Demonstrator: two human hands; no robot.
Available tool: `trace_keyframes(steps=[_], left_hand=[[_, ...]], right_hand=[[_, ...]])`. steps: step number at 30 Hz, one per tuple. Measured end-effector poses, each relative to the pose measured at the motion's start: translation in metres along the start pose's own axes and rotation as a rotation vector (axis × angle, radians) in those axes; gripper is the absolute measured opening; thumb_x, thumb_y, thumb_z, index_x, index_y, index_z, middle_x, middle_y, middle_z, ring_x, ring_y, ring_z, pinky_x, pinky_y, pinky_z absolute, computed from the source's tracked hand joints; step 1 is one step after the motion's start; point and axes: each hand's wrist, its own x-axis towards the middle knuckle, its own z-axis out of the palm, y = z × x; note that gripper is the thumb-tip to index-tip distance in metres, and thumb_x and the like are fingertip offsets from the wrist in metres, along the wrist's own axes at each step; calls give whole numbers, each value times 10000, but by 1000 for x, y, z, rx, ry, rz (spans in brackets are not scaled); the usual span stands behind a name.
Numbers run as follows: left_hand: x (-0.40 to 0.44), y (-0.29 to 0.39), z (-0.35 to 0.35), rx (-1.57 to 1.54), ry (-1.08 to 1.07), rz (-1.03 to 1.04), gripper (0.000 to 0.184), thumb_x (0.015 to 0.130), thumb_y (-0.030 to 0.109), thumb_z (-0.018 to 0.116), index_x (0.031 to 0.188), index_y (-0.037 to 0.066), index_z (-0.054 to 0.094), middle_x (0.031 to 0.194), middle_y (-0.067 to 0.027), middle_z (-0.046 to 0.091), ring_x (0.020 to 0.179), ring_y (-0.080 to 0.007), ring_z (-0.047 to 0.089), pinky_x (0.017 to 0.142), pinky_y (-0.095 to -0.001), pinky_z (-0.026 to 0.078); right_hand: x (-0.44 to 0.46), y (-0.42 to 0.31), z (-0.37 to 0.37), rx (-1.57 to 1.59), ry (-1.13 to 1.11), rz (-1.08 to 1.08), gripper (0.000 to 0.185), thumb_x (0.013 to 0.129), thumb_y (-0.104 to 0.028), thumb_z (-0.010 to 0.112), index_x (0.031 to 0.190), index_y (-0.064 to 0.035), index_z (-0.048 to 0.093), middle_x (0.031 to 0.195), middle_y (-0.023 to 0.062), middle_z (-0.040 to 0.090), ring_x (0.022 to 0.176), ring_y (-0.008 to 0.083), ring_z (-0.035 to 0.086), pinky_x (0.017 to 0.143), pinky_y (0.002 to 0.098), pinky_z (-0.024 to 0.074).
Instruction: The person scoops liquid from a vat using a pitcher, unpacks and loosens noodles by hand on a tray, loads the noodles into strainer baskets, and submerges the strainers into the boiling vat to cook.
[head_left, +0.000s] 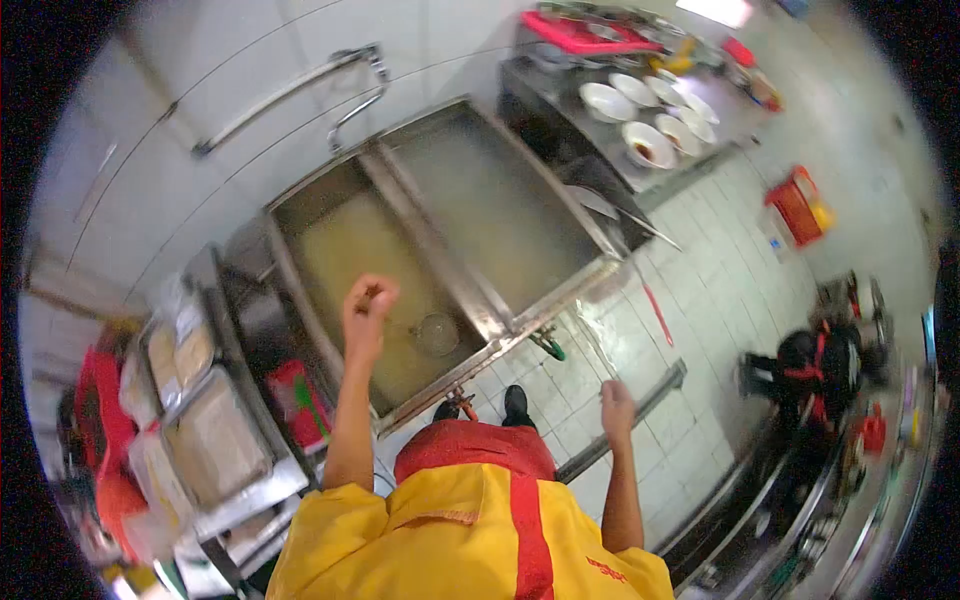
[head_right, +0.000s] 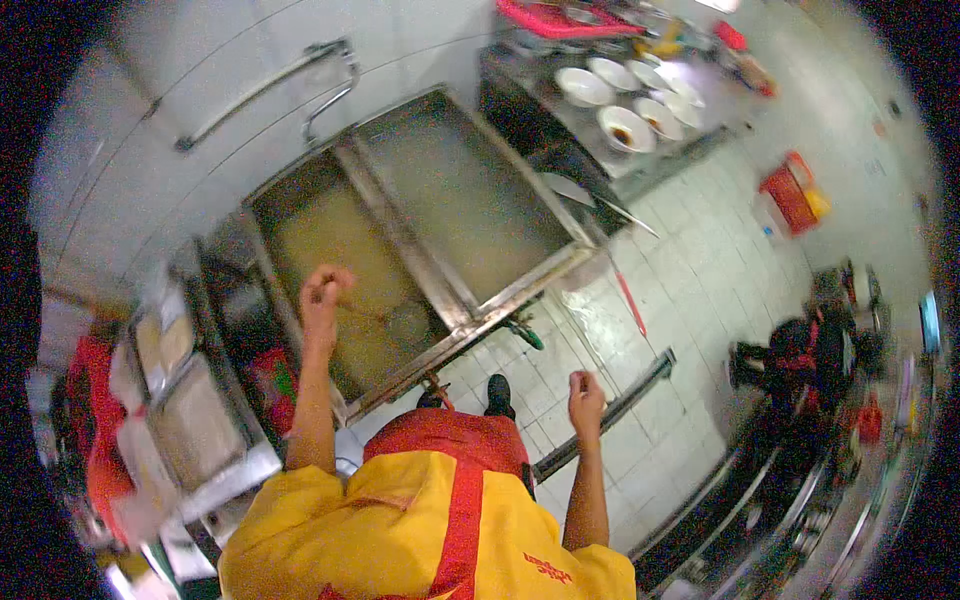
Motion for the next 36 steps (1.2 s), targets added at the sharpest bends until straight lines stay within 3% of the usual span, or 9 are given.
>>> trace_keyframes(steps=[2,3,7,12,20,27,30,33,36], left_hand=[[-21,58,7,310,256,190,470,728,250,679,1130,71,515,1157,-97,505,1091,-189,450,960,-336,331],[-32,25,88,342,441,215,439,731,233,668,1108,59,524,1149,-103,508,1083,-211,457,952,-339,335],[-94,25,12,619,698,488,358,770,190,627,1085,53,527,1096,-117,523,1020,-260,484,898,-346,364],[-227,14,11,568,1052,79,188,844,184,550,949,28,560,856,-87,555,813,-197,526,758,-297,405],[-397,-14,-46,58,1662,-48,376,956,341,385,748,63,529,656,0,496,614,-120,458,595,-272,382],[-509,37,-336,608,2010,146,274,911,287,504,882,18,546,751,-44,561,700,-171,520,688,-315,415],[-559,43,-484,924,2140,-65,547,806,380,637,1102,-65,519,982,-193,566,914,-322,536,831,-395,417],[-616,11,-609,666,1861,-187,544,827,406,594,1180,2,505,1042,-152,564,897,-337,547,841,-433,436],[-622,19,-633,121,1614,257,487,829,420,555,1243,176,477,1087,-61,559,890,-209,558,734,-406,497]], right_hand=[[18,-30,23,139,-139,-64,228,874,-204,552,896,15,611,681,95,619,592,143,578,564,278,464],[83,-25,-87,-24,-209,-96,240,876,-211,546,882,20,610,649,103,604,536,143,561,520,279,455],[90,-1,13,-58,-693,-19,237,881,-188,512,891,23,619,569,71,567,414,131,508,396,285,393],[101,184,42,-419,-1250,-102,297,882,-278,521,926,-3,624,608,82,589,517,130,557,425,309,417],[87,134,142,-766,-1518,243,437,831,-436,571,1046,-56,563,818,100,622,665,160,574,526,288,459],[-52,11,226,-365,-1632,117,336,862,-333,555,1019,-35,557,909,110,631,750,215,606,579,380,485],[-110,-3,276,-400,-1619,-242,345,868,-325,554,1015,-13,570,893,102,629,756,191,597,623,344,478],[-156,15,294,-457,-1526,-705,360,876,-313,553,1008,20,588,869,89,627,765,157,585,688,290,468],[-211,-65,272,-330,-1378,-359,485,861,-448,508,982,12,604,785,140,641,754,277,625,686,381,480]])
